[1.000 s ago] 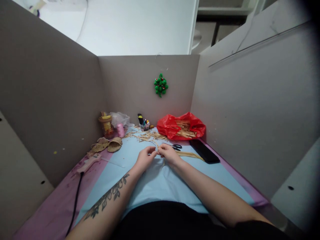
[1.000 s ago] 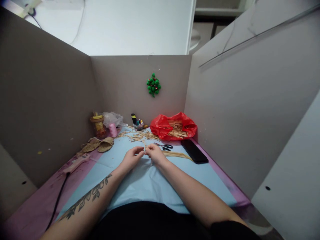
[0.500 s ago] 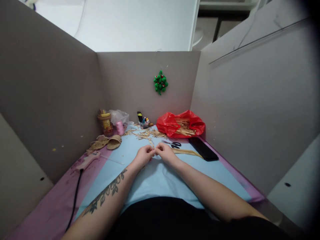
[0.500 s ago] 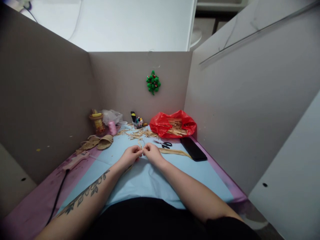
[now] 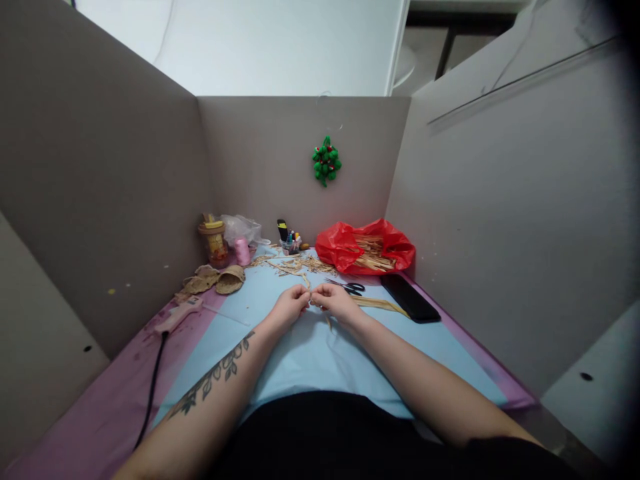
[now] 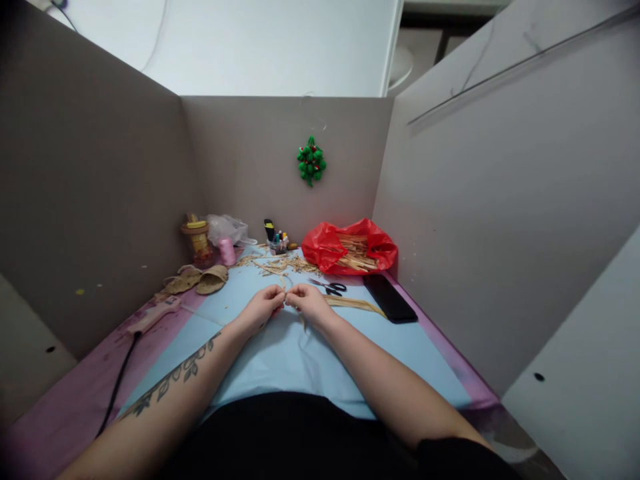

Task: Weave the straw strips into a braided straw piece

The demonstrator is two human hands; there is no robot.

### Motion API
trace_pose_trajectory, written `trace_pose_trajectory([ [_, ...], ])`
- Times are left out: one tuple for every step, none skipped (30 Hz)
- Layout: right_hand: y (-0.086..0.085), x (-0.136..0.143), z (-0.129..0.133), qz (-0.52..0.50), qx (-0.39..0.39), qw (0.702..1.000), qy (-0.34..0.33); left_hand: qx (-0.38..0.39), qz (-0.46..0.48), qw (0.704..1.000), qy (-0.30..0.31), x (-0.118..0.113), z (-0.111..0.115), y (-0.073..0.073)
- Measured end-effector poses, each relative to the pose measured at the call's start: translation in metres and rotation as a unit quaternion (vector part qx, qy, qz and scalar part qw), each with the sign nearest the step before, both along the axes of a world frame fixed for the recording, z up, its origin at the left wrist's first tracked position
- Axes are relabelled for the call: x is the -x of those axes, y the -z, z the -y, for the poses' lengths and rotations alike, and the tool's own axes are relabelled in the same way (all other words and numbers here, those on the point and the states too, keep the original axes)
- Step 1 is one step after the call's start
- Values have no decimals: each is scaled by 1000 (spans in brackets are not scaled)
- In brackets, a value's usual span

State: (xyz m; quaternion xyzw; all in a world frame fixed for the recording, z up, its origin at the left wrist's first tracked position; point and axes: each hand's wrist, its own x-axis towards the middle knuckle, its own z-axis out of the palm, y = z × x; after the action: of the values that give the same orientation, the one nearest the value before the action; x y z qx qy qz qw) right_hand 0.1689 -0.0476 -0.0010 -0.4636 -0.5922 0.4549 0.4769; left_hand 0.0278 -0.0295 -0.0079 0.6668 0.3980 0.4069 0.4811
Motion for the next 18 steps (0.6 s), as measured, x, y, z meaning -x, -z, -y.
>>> trace_pose_trajectory([
  [1,-2,-1,4,-1,1000,-6,1,-4,1000,1,0,0,-1],
  [1,-3,-3,11,-5,1000,-12,2,-8,1000,4,1,0,-1],
  [1,-5,-4,23,-14,1000,-16,4,-10,1000,6,1,1,-1],
  [1,-7,-5,40,-26,999,-19,5,-12,1000,9,1,1,-2],
  [1,-9,-6,61,-39,997,-21,6,-14,1000,10,1,1,-2],
  [1,-10,-7,83,-52,995,-21,6,-18,1000,11,1,1,-2],
  [0,-11,-7,104,-61,992,-21,3,-23,1000,11,1,1,-3],
  [-1,-13,-7,123,-68,990,-20,-4,-29,999,11,1,1,-3],
  [-3,-13,-7,141,-71,987,-19,-15,-38,999,10,1,1,-3],
  [-4,-14,-6,155,-71,985,-18,-31,-50,998,9,2,1,-4],
  [-4,-14,-6,167,-70,983,-19,-52,-65,997,3,2,1,-4],
  [-5,-13,-5,176,-70,982,-19,-75,-81,994,-6,2,1,-5],
  [-5,-12,-4,184,-74,980,-17,-98,-97,990,-19,2,1,-5],
  [-4,-11,-3,191,-82,978,-9,-119,-111,986,-35,2,1,-6],
  [-3,-9,-2,198,-95,976,6,-134,-121,982,-52,2,1,-5],
  [-1,-6,-1,207,-110,972,25,-142,-126,980,-67,1,1,-5],
  [1,-3,1,218,-127,967,48,-140,-123,979,-77,1,0,-4],
  [3,0,2,230,-143,960,71,-123,-115,982,-82,-1,0,-3],
])
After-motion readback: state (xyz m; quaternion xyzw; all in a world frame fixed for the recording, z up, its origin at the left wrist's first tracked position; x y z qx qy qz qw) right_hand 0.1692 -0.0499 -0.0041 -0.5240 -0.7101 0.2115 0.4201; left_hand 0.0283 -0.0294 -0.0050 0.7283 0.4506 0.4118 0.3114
